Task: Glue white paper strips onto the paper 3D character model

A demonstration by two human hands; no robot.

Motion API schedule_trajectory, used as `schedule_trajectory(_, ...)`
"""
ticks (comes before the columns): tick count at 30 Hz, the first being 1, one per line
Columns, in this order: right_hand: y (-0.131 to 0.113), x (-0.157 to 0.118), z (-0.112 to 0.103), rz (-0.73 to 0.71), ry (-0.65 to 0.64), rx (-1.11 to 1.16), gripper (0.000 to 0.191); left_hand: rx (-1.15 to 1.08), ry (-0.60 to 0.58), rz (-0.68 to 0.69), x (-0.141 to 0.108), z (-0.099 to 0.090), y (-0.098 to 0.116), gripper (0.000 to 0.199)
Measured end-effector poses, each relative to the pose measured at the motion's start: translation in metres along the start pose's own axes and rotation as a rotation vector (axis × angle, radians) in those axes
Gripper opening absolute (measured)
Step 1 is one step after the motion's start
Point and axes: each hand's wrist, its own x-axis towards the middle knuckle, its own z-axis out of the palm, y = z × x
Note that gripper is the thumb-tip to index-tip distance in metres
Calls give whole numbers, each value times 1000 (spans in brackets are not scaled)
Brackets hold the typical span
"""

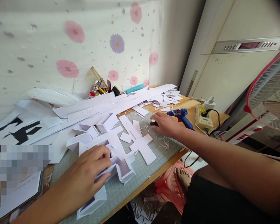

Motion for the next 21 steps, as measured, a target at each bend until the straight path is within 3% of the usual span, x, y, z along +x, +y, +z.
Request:
schedule_trajectory(7, -47, 7, 22, -332, -126, 59, 36, -76, -110, -28, -2, -3, 7, 7)
schedule_trajectory(14, -56, 9, 16, -266, -217, 23, 33, -91, -185, 30, -6, -12, 7, 12)
schedule_trajectory(18, -54, 6, 4, -228, -299, 35, 35, -104, -125, 170, -3, -18, -11, 16)
schedule_trajectory(21, -53, 4, -3, -197, -338, 39, 38, -84, -86, 189, -1, -18, -27, 19)
